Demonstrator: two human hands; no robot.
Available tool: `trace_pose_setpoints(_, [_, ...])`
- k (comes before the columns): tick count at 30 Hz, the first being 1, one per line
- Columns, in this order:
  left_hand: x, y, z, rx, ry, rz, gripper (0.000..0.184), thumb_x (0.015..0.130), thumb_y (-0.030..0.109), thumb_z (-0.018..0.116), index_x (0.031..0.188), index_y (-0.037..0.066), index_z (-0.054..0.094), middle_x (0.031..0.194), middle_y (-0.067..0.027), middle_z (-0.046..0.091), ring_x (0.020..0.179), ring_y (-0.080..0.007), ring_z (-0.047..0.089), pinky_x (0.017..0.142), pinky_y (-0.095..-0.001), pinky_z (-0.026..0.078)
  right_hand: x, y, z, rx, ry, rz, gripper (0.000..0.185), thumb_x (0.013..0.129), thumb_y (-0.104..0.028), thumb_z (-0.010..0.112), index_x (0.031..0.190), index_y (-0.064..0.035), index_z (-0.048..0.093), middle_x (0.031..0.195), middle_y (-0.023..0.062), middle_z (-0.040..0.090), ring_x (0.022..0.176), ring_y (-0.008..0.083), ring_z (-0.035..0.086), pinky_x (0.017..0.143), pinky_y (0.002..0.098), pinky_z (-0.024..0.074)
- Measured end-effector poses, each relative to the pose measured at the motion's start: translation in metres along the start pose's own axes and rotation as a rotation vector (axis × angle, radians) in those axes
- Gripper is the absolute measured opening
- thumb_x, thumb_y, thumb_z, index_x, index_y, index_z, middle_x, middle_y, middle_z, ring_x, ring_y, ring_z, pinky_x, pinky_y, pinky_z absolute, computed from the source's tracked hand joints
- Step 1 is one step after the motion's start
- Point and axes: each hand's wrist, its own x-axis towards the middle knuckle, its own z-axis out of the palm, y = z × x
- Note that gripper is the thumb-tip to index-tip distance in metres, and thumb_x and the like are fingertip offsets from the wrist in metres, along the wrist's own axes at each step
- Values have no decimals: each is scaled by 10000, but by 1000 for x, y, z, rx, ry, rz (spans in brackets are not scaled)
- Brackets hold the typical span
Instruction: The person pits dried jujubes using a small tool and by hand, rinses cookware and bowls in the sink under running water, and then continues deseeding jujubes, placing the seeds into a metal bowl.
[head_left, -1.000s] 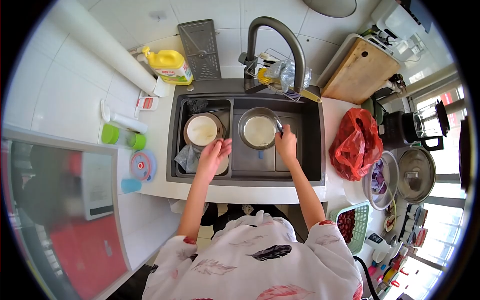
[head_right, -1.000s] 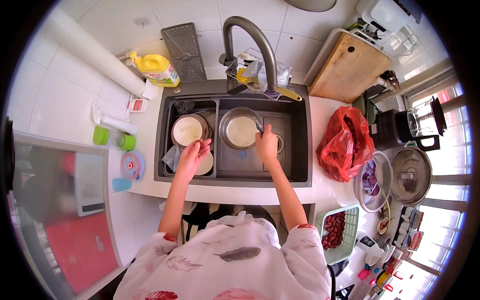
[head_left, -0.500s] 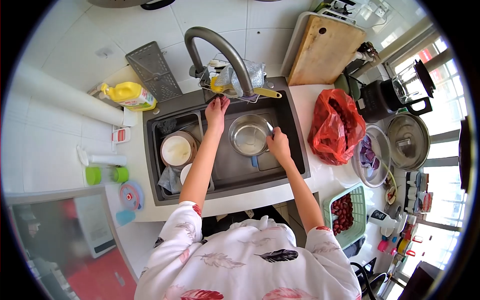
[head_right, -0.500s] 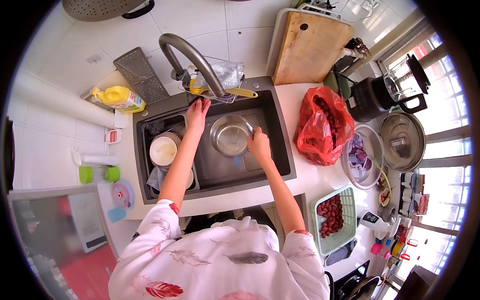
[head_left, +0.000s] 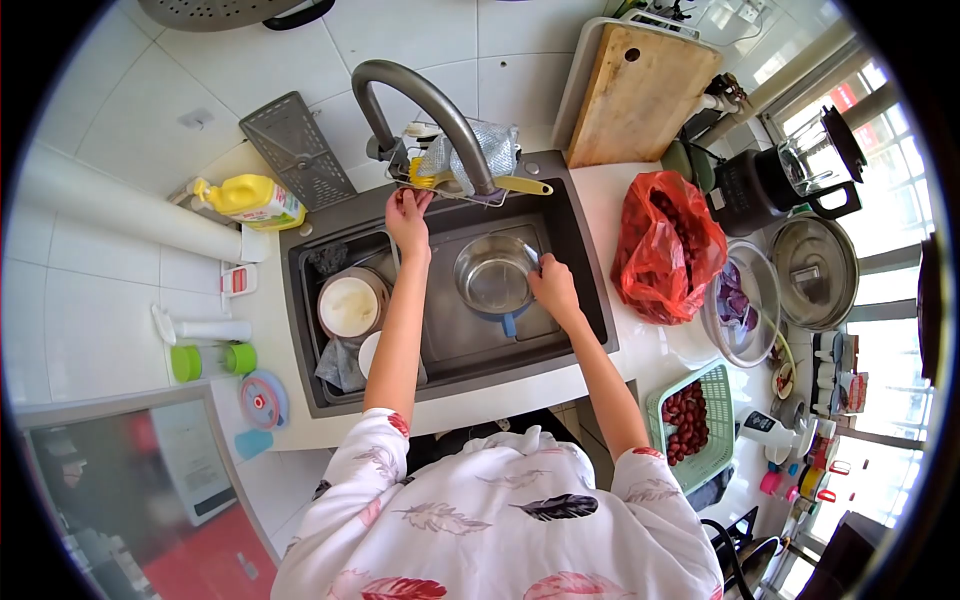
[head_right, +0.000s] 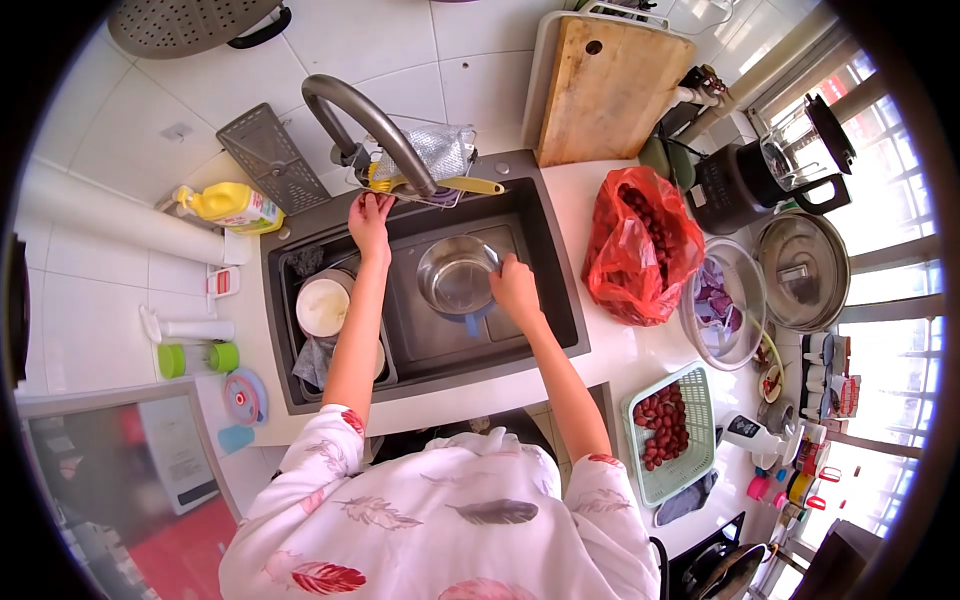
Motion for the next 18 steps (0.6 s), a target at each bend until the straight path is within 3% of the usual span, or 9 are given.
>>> trace_pose_setpoints(3, [7,7,0,206,-163,-70,180,915,100,408,946,-65,470,877,-101,541,790,-171,581,787,-318,508,1,4,9,-6,-4,13,208,719,-112,542,837,60,535,750,276,579,749,422,569,691,453,465])
trace_pose_setpoints(7, [12,14,-4,272,-204,-161,191,912,99,416,980,-70,474,907,-112,541,801,-187,594,780,-315,510,-1,0,13,-20,14,45,238,719,-121,533,871,60,556,762,273,581,761,417,570,695,444,465])
trace_pose_setpoints(14, [7,21,-20,145,-237,-318,193,905,110,452,986,-63,484,912,-93,545,843,-165,571,819,-315,502,3,-8,9,-22,29,23,184,740,-119,529,801,53,547,758,275,584,764,419,573,695,455,472])
trace_pose_setpoints(18, [6,18,-31,127,-301,-309,183,904,119,461,971,-47,497,927,-99,561,848,-155,566,835,-310,494,5,-7,7,-43,25,35,196,736,-129,535,795,58,554,763,273,585,769,418,574,698,453,473])
